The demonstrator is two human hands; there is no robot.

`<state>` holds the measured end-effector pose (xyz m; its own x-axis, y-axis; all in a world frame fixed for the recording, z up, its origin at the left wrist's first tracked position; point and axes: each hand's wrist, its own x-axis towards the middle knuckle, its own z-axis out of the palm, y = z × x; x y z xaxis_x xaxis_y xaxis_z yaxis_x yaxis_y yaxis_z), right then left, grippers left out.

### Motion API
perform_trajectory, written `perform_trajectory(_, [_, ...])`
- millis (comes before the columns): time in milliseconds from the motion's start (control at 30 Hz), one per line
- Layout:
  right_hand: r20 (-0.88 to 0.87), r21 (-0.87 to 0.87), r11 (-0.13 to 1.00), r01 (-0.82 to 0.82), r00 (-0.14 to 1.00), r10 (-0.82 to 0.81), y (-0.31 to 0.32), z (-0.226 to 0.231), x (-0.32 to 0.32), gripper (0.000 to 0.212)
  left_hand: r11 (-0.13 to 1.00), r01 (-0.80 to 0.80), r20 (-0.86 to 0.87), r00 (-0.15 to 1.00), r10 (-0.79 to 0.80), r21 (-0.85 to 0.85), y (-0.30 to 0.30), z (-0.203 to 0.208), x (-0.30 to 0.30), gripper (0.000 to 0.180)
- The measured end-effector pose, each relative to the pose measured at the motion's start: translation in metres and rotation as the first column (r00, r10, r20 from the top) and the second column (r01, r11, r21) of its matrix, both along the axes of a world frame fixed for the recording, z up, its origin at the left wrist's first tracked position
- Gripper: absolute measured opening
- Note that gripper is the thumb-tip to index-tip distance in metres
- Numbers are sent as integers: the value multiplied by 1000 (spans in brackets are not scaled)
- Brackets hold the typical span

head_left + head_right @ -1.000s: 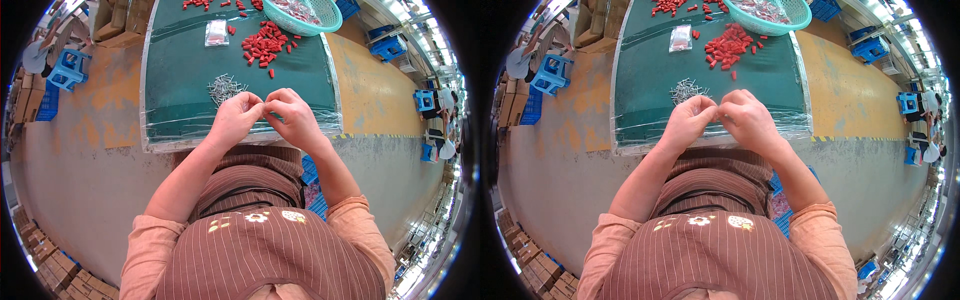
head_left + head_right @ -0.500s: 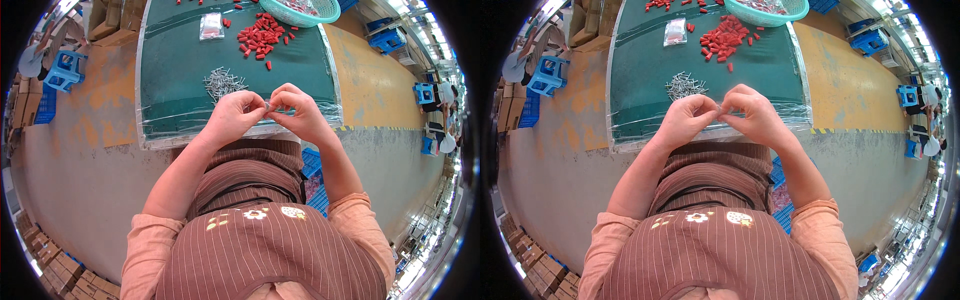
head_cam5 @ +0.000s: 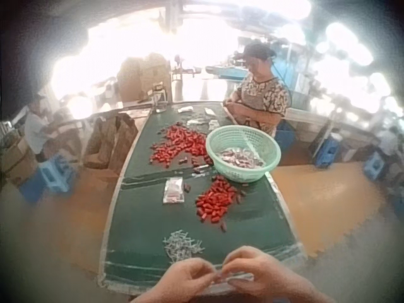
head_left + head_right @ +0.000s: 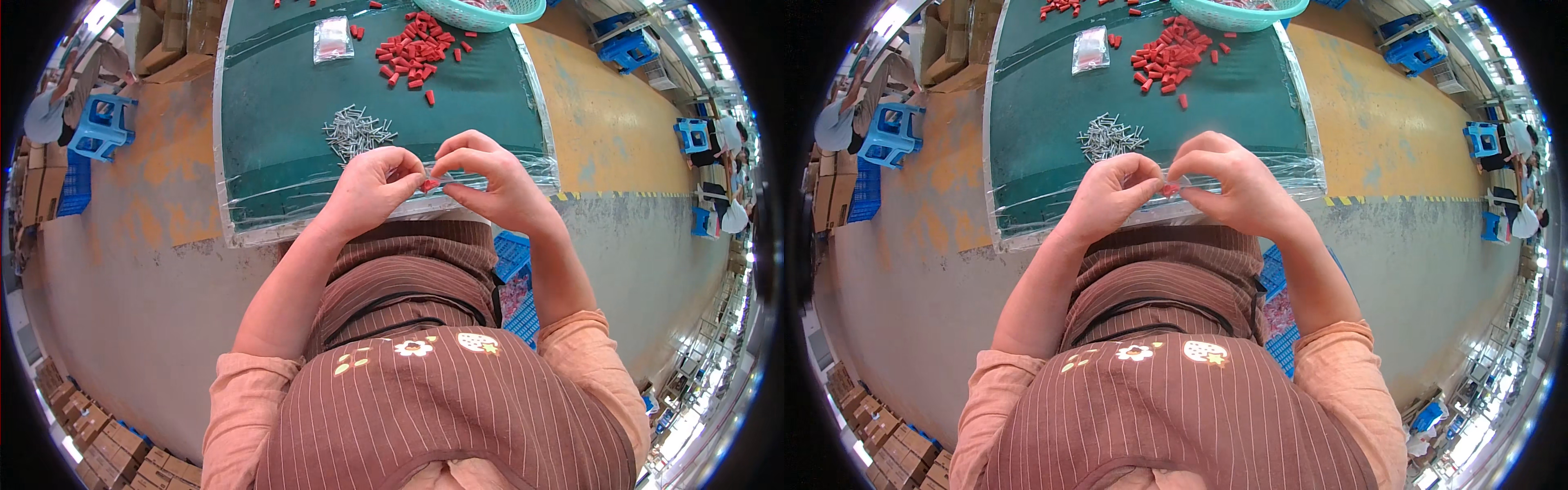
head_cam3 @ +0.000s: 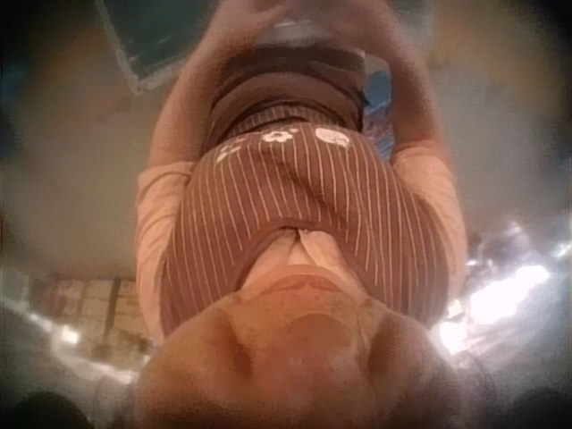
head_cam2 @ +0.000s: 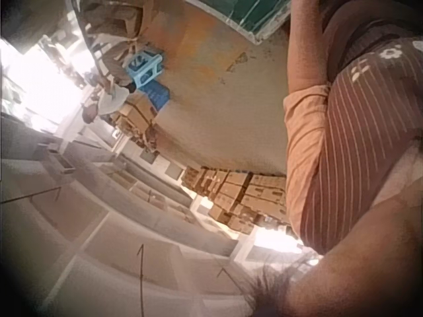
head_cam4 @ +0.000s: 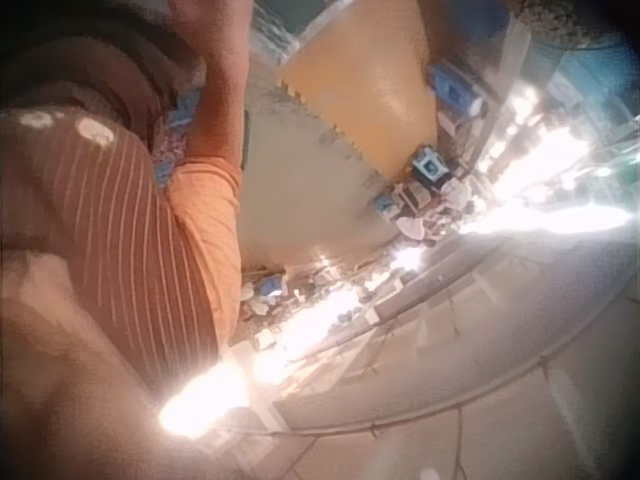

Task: The person packs hardware by picking up screws and plastic anchors, inserting them into small plastic bags by hand, sealing the bags, and placing the filled bags into a crate.

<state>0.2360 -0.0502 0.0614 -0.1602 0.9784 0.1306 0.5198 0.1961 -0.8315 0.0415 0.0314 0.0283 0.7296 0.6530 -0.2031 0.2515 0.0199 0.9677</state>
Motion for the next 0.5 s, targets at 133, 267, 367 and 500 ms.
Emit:
perform_trajectory(133, [192, -15, 996, -91, 977, 92, 5, 7, 0, 18, 997, 76, -44, 996, -75, 18, 3, 3, -1, 10])
perform_trajectory(267, [317, -29, 991, -129, 939, 132, 8, 10, 7, 12, 995, 87, -96, 992, -82, 54, 4, 2, -3, 9])
perform_trajectory(367, [279, -2, 996, -89, 957, 86, 7, 10, 15, 16, 997, 70, -53, 996, -71, -13, 2, -9, -4, 9])
perform_trajectory(500, [-17, -111, 987, 119, 992, -121, -4, -7, 2, 17, 987, -55, 15, 998, 58, -150, -2, -20, -3, 9])
